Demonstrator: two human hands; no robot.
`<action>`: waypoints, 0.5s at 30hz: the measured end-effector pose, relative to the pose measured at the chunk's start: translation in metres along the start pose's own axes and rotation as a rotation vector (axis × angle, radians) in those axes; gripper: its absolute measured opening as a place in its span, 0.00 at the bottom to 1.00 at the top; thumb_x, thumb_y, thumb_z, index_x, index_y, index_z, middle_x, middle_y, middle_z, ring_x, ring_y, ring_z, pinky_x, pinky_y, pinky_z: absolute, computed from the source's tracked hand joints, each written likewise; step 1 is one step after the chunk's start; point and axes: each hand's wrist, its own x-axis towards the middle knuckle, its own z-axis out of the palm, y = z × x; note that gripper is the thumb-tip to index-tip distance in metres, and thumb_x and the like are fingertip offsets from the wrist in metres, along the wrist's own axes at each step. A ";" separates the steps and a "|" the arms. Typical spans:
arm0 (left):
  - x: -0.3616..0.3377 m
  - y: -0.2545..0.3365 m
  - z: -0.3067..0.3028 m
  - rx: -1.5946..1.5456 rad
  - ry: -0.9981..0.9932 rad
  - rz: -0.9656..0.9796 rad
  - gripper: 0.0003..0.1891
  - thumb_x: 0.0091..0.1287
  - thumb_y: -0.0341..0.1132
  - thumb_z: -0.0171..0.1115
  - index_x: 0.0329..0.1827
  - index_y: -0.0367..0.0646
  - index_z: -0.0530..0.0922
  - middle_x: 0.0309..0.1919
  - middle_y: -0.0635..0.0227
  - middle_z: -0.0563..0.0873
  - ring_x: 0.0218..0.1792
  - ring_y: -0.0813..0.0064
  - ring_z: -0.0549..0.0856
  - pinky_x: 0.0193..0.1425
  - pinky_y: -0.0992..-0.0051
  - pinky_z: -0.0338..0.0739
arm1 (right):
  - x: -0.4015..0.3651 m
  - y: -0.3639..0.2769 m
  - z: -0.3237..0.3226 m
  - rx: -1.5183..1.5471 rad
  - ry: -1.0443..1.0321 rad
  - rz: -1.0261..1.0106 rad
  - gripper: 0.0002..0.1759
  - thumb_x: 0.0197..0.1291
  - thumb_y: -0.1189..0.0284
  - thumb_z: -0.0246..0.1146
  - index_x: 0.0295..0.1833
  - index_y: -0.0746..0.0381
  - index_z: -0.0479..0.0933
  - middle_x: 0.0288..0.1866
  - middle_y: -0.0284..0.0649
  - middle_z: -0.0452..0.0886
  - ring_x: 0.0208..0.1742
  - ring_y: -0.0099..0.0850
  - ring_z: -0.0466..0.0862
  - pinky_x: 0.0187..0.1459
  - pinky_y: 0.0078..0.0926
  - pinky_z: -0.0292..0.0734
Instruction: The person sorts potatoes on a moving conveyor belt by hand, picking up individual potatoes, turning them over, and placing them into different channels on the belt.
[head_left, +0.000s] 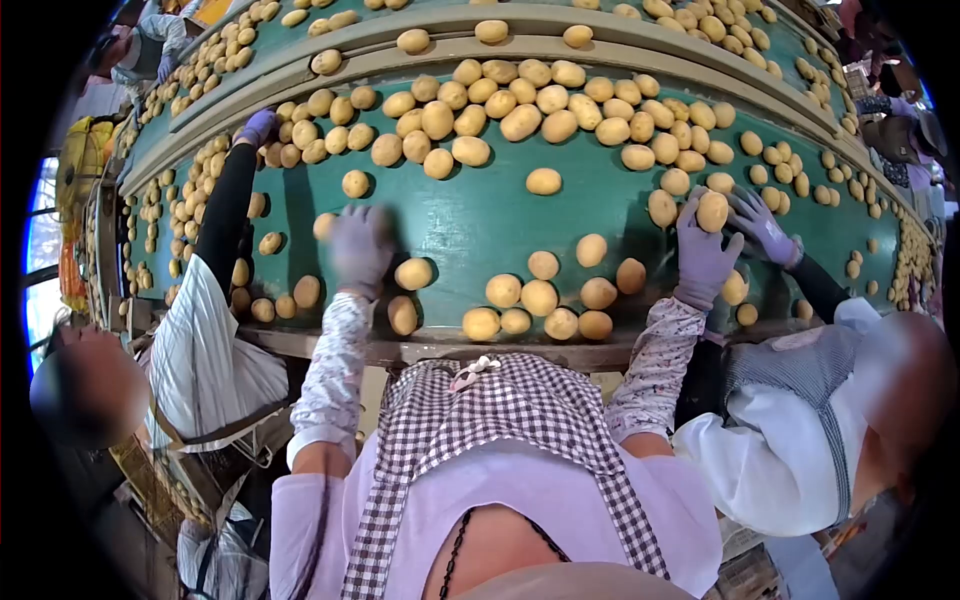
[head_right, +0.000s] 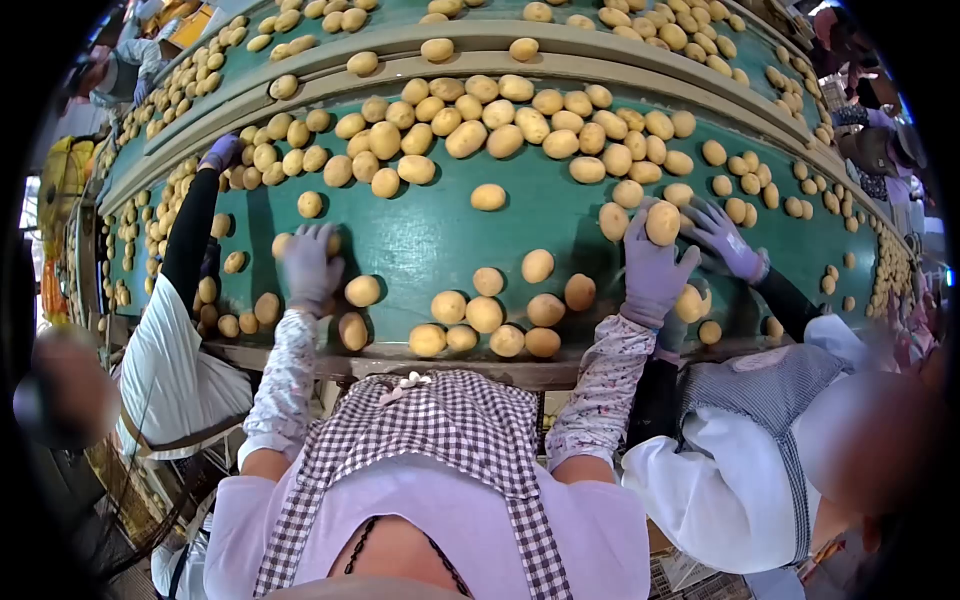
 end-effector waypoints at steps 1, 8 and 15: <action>-0.005 -0.010 -0.004 -0.018 0.070 -0.002 0.27 0.58 0.36 0.71 0.63 0.46 0.82 0.58 0.58 0.84 0.61 0.54 0.82 0.67 0.50 0.77 | 0.001 0.013 0.003 -0.080 0.025 -0.021 0.29 0.77 0.65 0.64 0.78 0.59 0.66 0.85 0.37 0.68 0.72 0.32 0.81 0.61 0.46 0.83; -0.008 0.082 -0.041 -0.645 -0.001 0.330 0.22 0.59 0.34 0.69 0.59 0.45 0.81 0.54 0.59 0.84 0.55 0.51 0.84 0.61 0.54 0.75 | 0.020 0.078 -0.031 -0.251 -0.058 0.327 0.14 0.80 0.62 0.64 0.53 0.62 0.75 0.49 0.38 0.81 0.54 0.31 0.84 0.56 0.35 0.82; -0.043 0.158 0.042 -0.529 0.102 0.951 0.23 0.66 0.47 0.67 0.63 0.51 0.83 0.61 0.68 0.82 0.71 0.63 0.76 0.75 0.51 0.69 | 0.066 0.175 -0.001 -1.915 -0.468 0.198 0.17 0.81 0.58 0.64 0.58 0.60 0.76 0.49 0.43 0.87 0.46 0.34 0.89 0.52 0.32 0.86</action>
